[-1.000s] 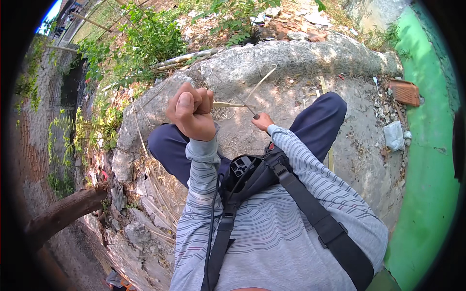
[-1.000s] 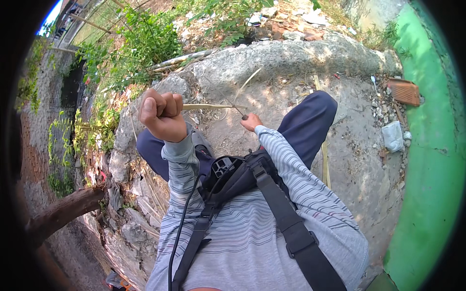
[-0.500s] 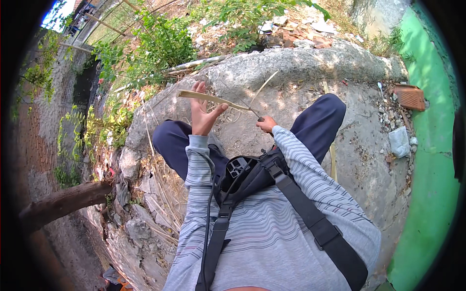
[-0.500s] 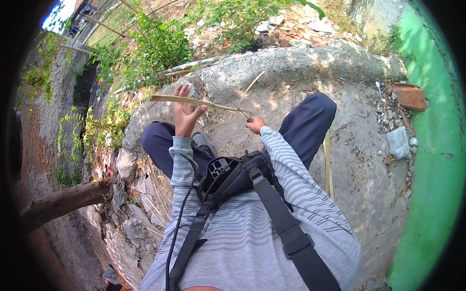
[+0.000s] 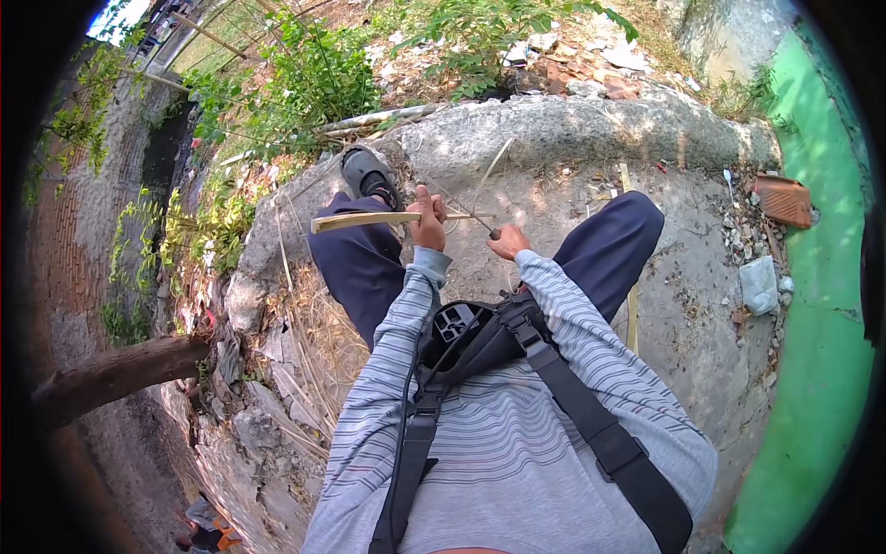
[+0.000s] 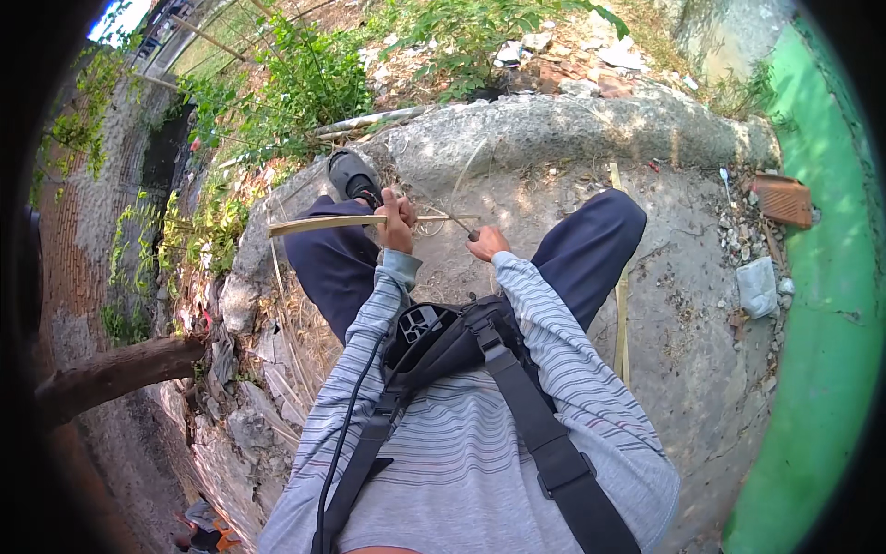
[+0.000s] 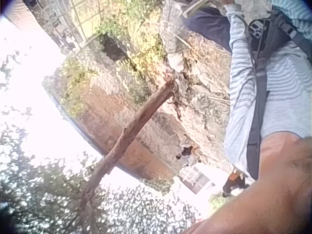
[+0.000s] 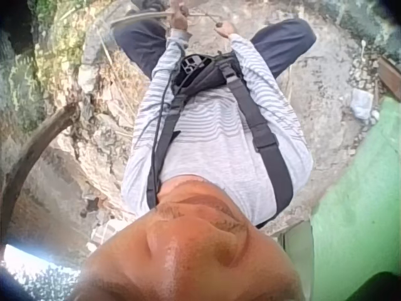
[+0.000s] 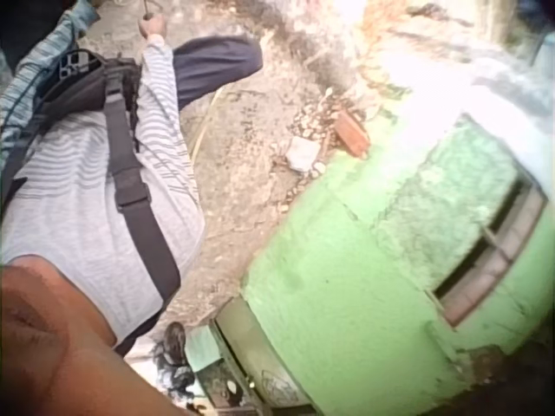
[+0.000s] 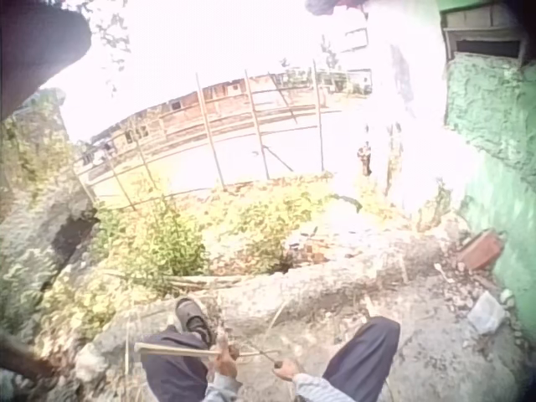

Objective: The person whittles a thin bamboo strip using a machete. They hold the bamboo strip in one hand and carefully shave off thin layers of wood with the blade, turning the strip to work on different sides.

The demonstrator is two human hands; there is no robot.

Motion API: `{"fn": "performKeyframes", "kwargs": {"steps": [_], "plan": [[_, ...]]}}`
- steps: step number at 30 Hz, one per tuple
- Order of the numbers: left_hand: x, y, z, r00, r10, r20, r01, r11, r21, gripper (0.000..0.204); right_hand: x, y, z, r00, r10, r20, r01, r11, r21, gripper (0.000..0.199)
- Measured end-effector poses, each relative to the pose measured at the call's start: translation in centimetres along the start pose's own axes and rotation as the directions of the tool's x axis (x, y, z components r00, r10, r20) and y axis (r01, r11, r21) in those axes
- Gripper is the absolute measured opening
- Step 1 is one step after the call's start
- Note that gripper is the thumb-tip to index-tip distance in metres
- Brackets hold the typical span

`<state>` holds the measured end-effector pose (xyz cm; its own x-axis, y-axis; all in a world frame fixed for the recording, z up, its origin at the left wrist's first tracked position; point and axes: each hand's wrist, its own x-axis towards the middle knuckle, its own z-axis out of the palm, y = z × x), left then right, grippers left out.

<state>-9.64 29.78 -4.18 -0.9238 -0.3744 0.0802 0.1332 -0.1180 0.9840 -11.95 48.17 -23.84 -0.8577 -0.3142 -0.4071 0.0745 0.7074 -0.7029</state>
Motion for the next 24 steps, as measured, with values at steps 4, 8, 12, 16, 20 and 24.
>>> {"fn": "performKeyframes", "kwargs": {"steps": [4, 8, 12, 16, 20, 24], "plan": [[-0.3, -0.9, -1.2, 0.997, 0.063, -0.048, -0.064, 0.997, -0.033, 0.069, -2.0, -1.7, -0.7, 0.999, 0.009, 0.032, -0.009, 1.000, 0.012, 0.036], [-0.9, -1.3, 0.7, 0.996, 0.077, -0.040, -0.076, 0.996, 0.042, 0.070, -1.8, -1.3, -1.0, 1.000, 0.003, -0.003, -0.003, 0.998, 0.058, 0.037], [0.1, -0.9, 0.8, 0.993, 0.114, -0.015, -0.111, 0.984, 0.137, 0.072, -1.4, -1.4, -0.4, 0.998, 0.015, -0.057, -0.009, 0.994, 0.109, 0.039], [-0.1, -0.9, 0.9, 0.993, 0.112, 0.028, -0.116, 0.972, 0.206, 0.074, -1.9, -1.9, 1.5, 0.992, 0.128, 0.001, -0.122, 0.942, 0.312, 0.037], [0.0, -0.6, 1.1, 0.981, 0.192, 0.017, -0.188, 0.936, 0.297, 0.072, -3.0, -3.6, 1.4, 0.999, 0.054, 0.007, -0.052, 0.911, 0.409, 0.029], [-0.6, -0.4, 0.0, 0.984, 0.168, 0.052, -0.176, 0.945, 0.277, 0.069, -2.5, -5.3, 0.4, 0.983, -0.133, -0.126, 0.155, 0.970, 0.187, 0.026]]}}
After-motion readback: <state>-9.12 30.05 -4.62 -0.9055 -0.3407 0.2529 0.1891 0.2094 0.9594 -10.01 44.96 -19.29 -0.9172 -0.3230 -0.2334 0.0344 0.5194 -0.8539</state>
